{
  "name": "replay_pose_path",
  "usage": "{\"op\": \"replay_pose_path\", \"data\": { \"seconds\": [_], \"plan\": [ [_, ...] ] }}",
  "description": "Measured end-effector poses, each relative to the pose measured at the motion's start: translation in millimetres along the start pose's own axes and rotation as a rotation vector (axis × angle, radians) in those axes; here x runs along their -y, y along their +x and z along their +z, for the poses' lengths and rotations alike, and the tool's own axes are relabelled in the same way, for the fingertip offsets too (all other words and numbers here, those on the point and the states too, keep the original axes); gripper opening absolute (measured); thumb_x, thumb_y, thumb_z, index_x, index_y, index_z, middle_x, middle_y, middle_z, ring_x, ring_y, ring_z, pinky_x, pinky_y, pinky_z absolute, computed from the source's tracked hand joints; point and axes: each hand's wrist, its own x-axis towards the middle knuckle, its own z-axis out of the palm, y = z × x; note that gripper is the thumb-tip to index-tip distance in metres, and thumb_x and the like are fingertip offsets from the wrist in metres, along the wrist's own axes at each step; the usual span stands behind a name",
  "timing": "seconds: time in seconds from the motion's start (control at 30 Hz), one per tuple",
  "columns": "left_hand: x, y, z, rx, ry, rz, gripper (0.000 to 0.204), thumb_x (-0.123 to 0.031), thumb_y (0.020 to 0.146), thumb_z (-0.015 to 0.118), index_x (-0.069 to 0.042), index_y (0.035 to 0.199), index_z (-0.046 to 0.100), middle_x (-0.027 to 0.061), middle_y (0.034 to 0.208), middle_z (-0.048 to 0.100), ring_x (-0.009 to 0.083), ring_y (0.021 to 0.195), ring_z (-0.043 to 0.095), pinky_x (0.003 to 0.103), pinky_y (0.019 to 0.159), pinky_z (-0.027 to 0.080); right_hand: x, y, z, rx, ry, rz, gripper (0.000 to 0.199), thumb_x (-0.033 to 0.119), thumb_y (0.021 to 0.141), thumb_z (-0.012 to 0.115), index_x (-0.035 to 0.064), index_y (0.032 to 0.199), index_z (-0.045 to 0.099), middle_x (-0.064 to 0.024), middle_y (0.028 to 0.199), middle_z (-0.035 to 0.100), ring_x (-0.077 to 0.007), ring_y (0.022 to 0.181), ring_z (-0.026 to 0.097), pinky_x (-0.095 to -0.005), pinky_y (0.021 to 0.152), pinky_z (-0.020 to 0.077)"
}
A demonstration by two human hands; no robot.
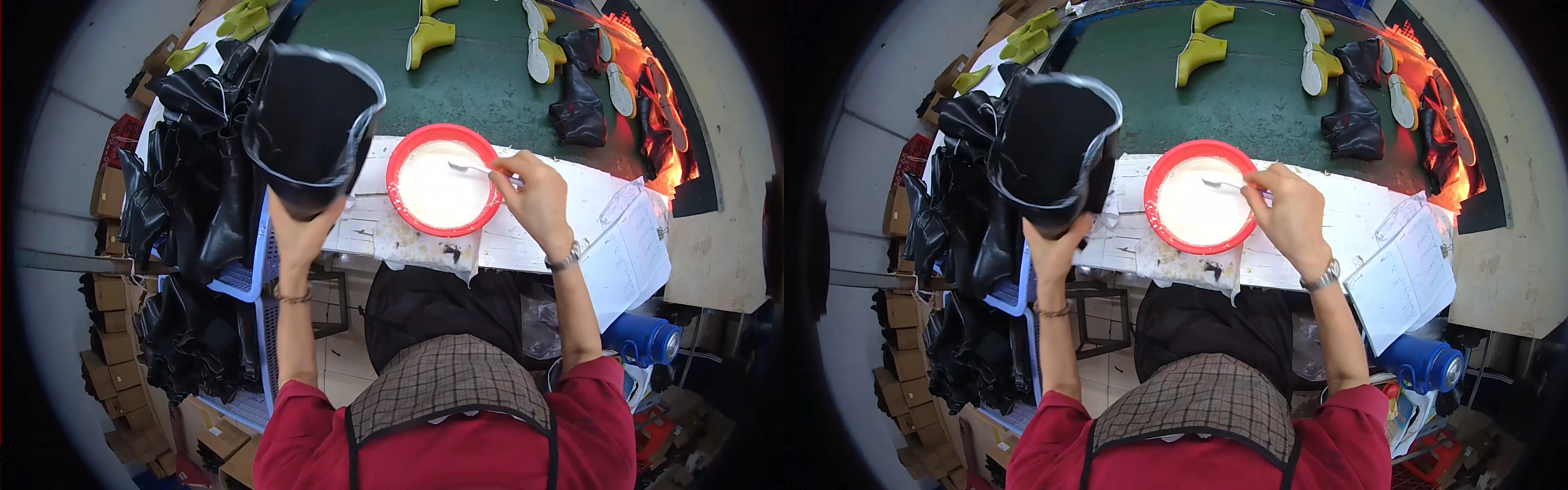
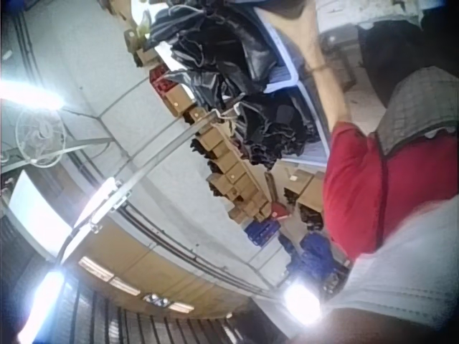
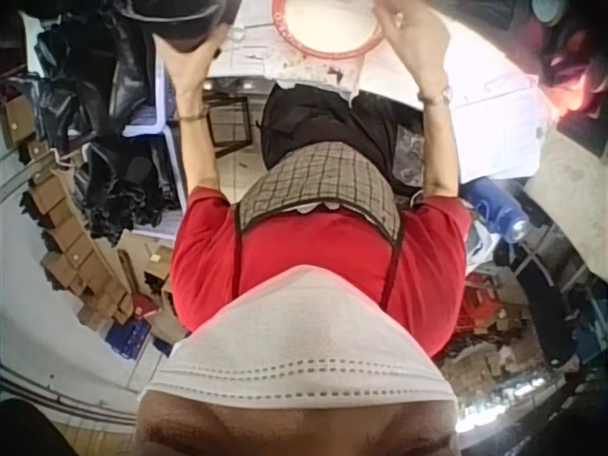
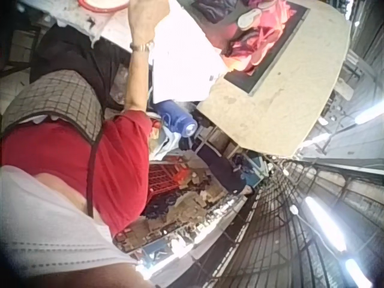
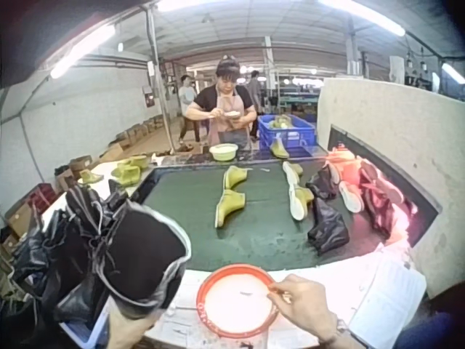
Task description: The person retrieves black boots from a crate and moves to a workbench. Using a small brush, they apply a white adhesive substance to the inner sole and edges of the boots. The person handles several boots one by one, applying the glue and placing them on the table.
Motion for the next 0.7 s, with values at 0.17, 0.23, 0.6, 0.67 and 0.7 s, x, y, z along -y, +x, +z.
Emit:
{"op": "replay_pose_path", "data": {
  "seconds": [0.17,0.23,0.6,0.67,0.7],
  "plan": [
    [1.9,-21.9,-54.7,0.152,-0.518,-0.419,0.063,0.004,0.071,0.069,0.003,0.129,0.046,0.0171,0.088,0.061,0.0229,0.052,0.059,0.036,0.043,0.051,-23.2,6.1,11.5,0.197,-0.424,-0.169,0.009,0.016,0.079,0.073,0.0082,0.083,0.076,-0.0060,0.082,0.065,-0.0259,0.080,0.065,-0.0393,0.065,0.0534],
    [5.7,-29.2,-68.7,0.224,-0.726,-0.488,0.062,0.001,0.067,0.069,0.008,0.126,0.049,0.0205,0.090,0.063,0.0237,0.046,0.056,0.038,0.043,0.053,-26.8,2.6,11.0,0.242,-0.397,-0.111,0.010,0.018,0.081,0.073,0.0098,0.084,0.077,-0.0045,0.083,0.066,-0.0243,0.077,0.064,-0.0387,0.065,0.0521],
    [26.5,-43.9,-53.0,0.545,-1.422,-0.415,0.076,0.003,0.066,0.069,0.012,0.138,0.047,0.0347,0.126,0.059,0.0472,0.089,0.069,0.053,0.055,0.061,26.6,54.5,-11.2,-0.031,0.398,-0.357,0.017,0.011,0.079,0.080,0.0108,0.096,0.078,-0.0027,0.090,0.068,-0.0181,0.081,0.063,-0.0323,0.075,0.0423],
    [25.5,-38.9,-50.9,0.657,-1.498,-0.367,0.078,0.004,0.065,0.069,0.011,0.139,0.047,0.0333,0.128,0.059,0.0478,0.094,0.068,0.053,0.059,0.060,24.7,52.0,-11.5,-0.046,0.314,-0.365,0.017,0.012,0.080,0.081,0.0114,0.096,0.078,-0.0025,0.090,0.068,-0.0176,0.083,0.063,-0.0316,0.078,0.0394],
    [27.6,-41.0,-53.1,0.578,-1.460,-0.330,0.078,0.004,0.064,0.070,0.010,0.139,0.048,0.0315,0.129,0.060,0.0461,0.101,0.067,0.051,0.072,0.059,19.1,46.5,-10.8,-0.060,0.315,-0.342,0.016,0.012,0.080,0.080,0.0113,0.096,0.078,-0.0019,0.089,0.068,-0.0163,0.082,0.062,-0.0308,0.077,0.0388]
  ]
}}
